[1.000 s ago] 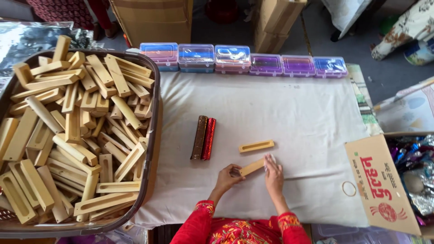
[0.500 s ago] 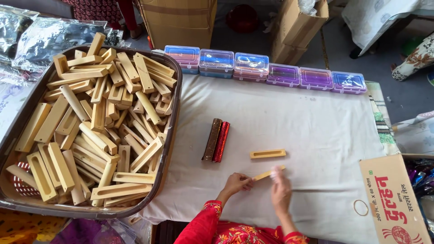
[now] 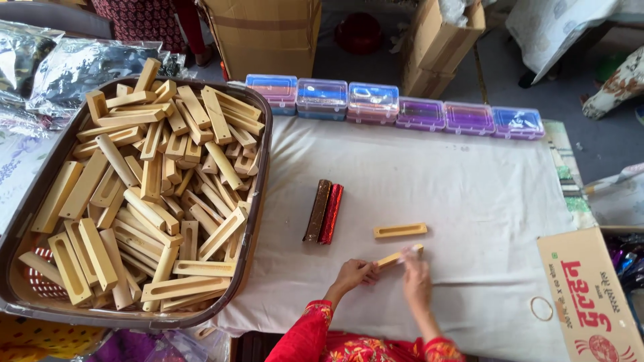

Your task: The recorder is assembling small wooden frame components, wrapping them in foil, and placing them in containers.

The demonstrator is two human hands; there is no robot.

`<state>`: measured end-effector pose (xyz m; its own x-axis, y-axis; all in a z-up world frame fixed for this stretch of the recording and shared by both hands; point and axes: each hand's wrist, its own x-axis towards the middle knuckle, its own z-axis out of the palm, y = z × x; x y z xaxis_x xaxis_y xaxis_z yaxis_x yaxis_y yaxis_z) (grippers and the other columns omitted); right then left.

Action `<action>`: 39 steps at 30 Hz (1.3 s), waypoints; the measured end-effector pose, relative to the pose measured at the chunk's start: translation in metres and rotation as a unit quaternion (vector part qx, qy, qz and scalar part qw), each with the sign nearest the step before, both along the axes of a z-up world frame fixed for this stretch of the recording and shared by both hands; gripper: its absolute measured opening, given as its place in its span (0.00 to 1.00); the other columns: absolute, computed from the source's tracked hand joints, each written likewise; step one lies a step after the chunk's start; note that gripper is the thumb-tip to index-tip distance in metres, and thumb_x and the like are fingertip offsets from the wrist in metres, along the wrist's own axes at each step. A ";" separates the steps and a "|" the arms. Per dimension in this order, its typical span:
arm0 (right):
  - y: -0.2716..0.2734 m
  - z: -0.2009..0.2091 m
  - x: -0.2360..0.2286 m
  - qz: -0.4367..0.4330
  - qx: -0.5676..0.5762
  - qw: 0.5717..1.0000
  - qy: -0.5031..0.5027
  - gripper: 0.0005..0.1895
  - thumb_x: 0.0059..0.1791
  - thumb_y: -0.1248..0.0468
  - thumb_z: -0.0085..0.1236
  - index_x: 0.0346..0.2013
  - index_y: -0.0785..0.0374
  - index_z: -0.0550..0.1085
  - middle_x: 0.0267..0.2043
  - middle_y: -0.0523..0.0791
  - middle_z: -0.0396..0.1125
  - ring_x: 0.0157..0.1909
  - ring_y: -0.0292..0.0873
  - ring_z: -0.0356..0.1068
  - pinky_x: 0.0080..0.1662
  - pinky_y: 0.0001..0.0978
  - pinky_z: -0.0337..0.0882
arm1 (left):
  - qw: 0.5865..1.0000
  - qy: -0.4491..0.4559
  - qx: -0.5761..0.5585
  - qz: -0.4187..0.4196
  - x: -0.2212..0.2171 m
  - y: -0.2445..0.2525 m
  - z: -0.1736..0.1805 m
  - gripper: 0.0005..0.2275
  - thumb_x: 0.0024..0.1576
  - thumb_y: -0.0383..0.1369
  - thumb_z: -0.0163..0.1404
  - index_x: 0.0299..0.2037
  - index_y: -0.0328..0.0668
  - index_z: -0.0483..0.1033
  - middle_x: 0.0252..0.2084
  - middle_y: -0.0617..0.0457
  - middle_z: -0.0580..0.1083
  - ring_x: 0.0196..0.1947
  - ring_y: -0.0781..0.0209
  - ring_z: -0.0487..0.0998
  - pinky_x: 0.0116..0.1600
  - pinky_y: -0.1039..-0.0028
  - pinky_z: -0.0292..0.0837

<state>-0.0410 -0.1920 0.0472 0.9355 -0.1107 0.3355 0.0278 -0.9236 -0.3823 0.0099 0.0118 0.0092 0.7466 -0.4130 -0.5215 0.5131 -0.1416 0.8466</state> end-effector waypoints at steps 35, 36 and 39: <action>0.034 -0.039 -0.018 0.120 0.003 0.992 0.039 0.26 0.45 0.70 0.55 0.59 0.52 0.75 0.61 0.39 0.70 0.50 0.47 0.72 0.47 0.38 0.76 | 0.995 0.033 -0.091 0.026 0.004 -0.007 -0.059 0.17 0.64 0.41 0.50 0.44 0.30 0.81 0.35 0.48 0.82 0.33 0.61 0.86 0.36 0.74 0.83; 0.022 -0.039 -0.015 0.119 0.004 0.992 0.041 0.26 0.45 0.70 0.55 0.59 0.52 0.75 0.61 0.39 0.70 0.50 0.47 0.72 0.47 0.38 0.76 | 0.995 0.035 -0.091 0.026 0.003 -0.007 -0.049 0.17 0.64 0.41 0.50 0.44 0.30 0.81 0.35 0.48 0.82 0.33 0.61 0.86 0.36 0.74 0.83; -0.008 -0.030 -0.005 0.034 0.001 0.996 0.087 0.26 0.47 0.73 0.53 0.57 0.46 0.76 0.63 0.31 0.70 0.49 0.44 0.71 0.49 0.34 0.77 | 0.998 0.043 -0.040 0.030 -0.002 -0.004 -0.026 0.18 0.65 0.43 0.53 0.43 0.29 0.81 0.36 0.47 0.82 0.34 0.61 0.85 0.36 0.75 0.80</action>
<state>-0.0465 -0.1999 0.0169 0.9849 -0.0462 0.1668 0.0226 -0.9212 -0.3885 0.0084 0.0081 -0.0168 0.7256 -0.4112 -0.5517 0.5896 -0.0419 0.8066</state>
